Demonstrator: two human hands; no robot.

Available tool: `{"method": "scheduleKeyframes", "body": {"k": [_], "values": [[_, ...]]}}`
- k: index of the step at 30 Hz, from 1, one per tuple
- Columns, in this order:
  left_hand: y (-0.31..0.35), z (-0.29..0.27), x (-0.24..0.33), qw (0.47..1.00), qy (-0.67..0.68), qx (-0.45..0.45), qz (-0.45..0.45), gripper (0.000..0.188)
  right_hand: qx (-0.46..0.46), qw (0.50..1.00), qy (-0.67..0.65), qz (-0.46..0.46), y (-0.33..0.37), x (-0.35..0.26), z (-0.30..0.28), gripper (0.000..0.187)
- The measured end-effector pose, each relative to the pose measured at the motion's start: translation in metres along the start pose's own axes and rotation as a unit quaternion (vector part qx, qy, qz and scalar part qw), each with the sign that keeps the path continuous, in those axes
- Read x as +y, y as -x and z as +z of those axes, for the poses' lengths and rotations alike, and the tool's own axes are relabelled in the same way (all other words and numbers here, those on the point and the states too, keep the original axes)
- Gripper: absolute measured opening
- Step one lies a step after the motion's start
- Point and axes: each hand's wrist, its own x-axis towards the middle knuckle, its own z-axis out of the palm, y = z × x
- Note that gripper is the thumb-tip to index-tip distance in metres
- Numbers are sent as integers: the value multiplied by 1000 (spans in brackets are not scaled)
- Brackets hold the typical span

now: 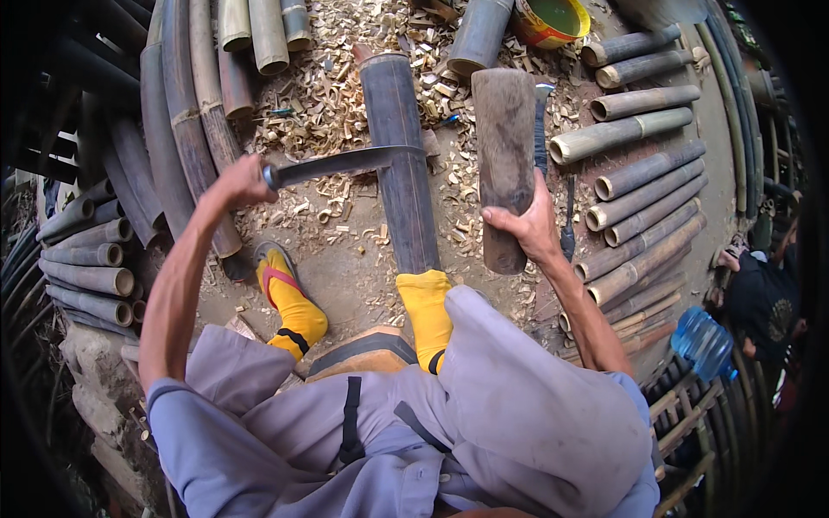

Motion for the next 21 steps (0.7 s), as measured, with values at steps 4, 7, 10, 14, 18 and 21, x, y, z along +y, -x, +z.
{"method": "scheduleKeyframes", "body": {"k": [4, 7, 10, 14, 18, 21], "values": [[17, 96, -34, 980, 161, 117, 30, 23, -15, 993, 107, -45, 24, -10, 4, 83], [23, 95, -19, 981, 107, 156, 36, 22, 12, 991, 120, -63, 37, -1, 10, 84], [30, 58, -7, 956, -77, 276, 60, 25, 43, 990, 126, -51, 42, 6, 14, 84], [25, 103, -25, 948, -67, 308, 42, 24, 62, 990, 124, -15, 47, 19, 19, 74], [41, 81, -7, 890, -150, 426, 71, 22, 68, 984, 157, -45, 58, 9, 10, 82], [52, 64, -2, 863, -188, 445, 149, 32, 36, 988, 143, -55, 65, 9, 7, 79]]}}
